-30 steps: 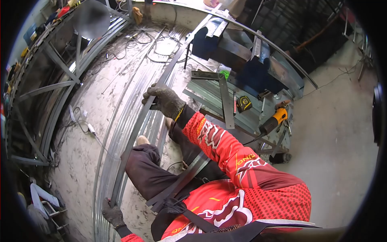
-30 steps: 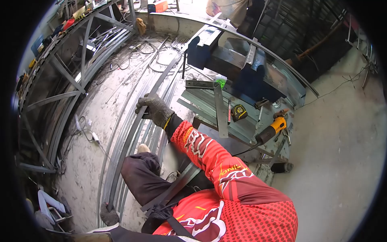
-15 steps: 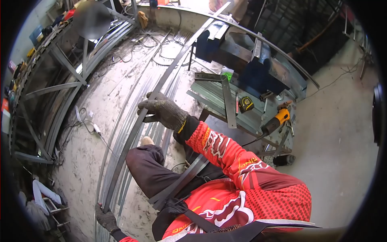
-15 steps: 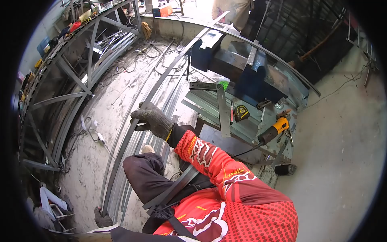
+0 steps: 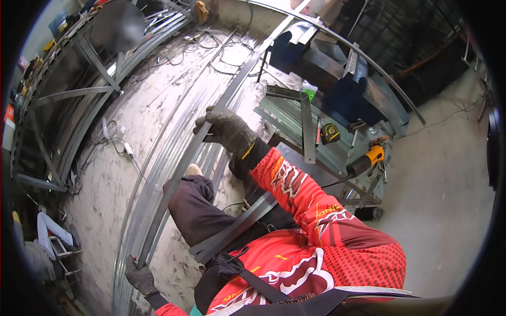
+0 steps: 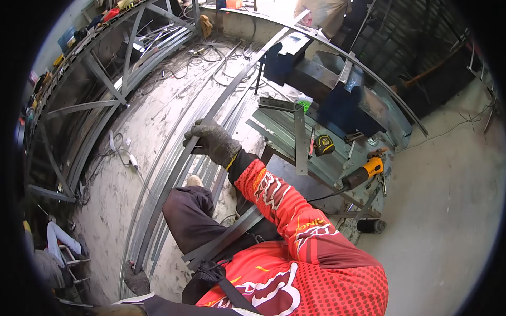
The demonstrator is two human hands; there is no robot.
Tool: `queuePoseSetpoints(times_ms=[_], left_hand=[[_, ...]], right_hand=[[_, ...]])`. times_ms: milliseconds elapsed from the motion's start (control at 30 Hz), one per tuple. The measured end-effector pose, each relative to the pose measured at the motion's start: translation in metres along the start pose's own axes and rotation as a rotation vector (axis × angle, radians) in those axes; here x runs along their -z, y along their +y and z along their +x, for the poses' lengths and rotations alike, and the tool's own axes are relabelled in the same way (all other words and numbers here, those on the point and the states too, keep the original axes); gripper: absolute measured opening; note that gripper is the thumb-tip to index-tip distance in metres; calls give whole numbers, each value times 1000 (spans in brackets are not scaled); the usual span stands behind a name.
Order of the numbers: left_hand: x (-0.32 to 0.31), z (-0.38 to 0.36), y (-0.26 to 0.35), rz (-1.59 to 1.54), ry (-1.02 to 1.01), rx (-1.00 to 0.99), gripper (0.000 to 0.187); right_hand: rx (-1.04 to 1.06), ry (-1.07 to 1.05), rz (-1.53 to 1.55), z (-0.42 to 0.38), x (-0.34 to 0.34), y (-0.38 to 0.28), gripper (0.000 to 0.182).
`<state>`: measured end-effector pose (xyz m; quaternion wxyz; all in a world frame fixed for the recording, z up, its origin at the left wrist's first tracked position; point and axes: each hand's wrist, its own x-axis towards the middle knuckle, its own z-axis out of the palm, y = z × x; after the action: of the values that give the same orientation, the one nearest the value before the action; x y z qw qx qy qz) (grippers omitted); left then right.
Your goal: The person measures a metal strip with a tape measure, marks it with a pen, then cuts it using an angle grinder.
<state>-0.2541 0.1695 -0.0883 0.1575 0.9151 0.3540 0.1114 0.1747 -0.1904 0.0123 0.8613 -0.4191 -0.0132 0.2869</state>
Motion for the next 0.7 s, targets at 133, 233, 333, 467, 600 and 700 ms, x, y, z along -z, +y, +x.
queuePoseSetpoints(times_ms=[133,233,333,467,600,700], left_hand=[[3,-10,55,51,137,-78,29],[-8,-14,80,0,136,-109,23],[-12,-16,98,41,132,-24,23],[-31,-12,119,4,178,-132,29],[-42,-5,129,-125,36,-49,34],[-52,-3,136,-286,38,-161,40]], right_hand=[[154,-122,-106,23,44,8,22],[110,-89,-205,47,94,9,24],[77,112,-60,53,86,-12,31],[24,104,-147,72,118,-31,39],[36,42,-276,68,128,-50,32],[-2,185,-469,69,143,-61,36]])
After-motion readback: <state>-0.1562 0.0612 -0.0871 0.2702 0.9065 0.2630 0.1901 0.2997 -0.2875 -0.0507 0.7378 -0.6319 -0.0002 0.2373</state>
